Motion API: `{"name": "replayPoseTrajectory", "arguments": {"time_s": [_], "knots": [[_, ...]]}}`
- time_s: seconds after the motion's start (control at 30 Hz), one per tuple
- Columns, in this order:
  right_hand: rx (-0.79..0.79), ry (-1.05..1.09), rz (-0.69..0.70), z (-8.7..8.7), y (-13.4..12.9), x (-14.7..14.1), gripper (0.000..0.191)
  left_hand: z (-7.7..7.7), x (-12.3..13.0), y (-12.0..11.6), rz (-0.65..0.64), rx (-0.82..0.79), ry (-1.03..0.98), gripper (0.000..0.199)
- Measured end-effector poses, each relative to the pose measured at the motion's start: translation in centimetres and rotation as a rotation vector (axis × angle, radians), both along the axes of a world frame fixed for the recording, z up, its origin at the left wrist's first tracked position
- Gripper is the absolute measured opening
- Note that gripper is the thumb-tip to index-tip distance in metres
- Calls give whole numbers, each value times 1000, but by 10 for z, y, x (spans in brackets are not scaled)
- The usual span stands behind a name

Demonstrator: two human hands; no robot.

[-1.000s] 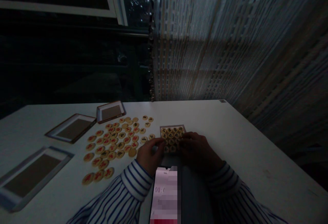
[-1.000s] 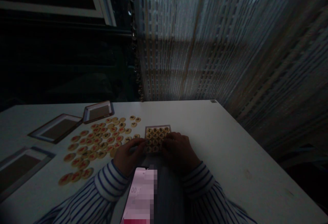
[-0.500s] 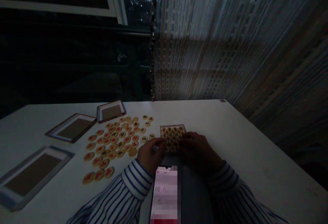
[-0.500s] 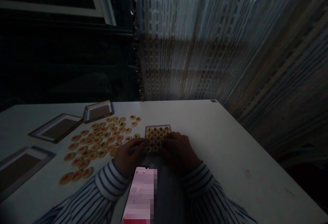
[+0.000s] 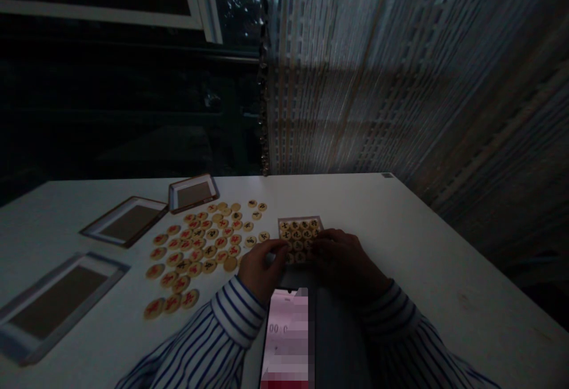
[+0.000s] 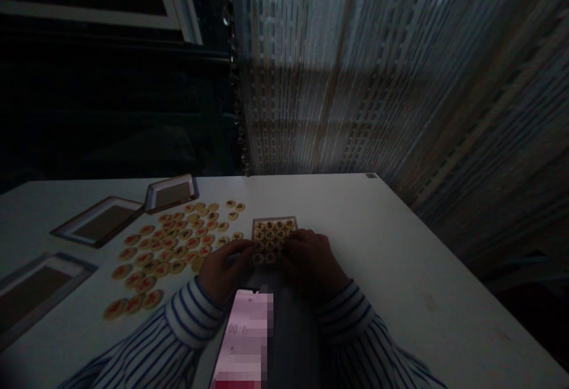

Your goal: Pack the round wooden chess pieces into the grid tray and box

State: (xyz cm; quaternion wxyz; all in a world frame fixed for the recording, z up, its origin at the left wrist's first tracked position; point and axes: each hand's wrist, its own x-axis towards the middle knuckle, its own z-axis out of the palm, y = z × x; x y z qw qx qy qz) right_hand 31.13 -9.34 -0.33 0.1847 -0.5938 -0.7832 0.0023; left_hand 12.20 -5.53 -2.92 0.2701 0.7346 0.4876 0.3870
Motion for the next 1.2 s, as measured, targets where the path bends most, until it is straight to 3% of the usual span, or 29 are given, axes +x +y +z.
{"name": "replayPoseTrajectory", "arguments": {"time_s": [0.37, 1.2], "knots": [[-4, -67, -52, -1, 1, 24, 21, 1, -2, 1, -12, -11, 15, 23], [-40, -51, -9, -3, 3, 25, 20, 0, -2, 1, -11, -18, 28, 23]]}}
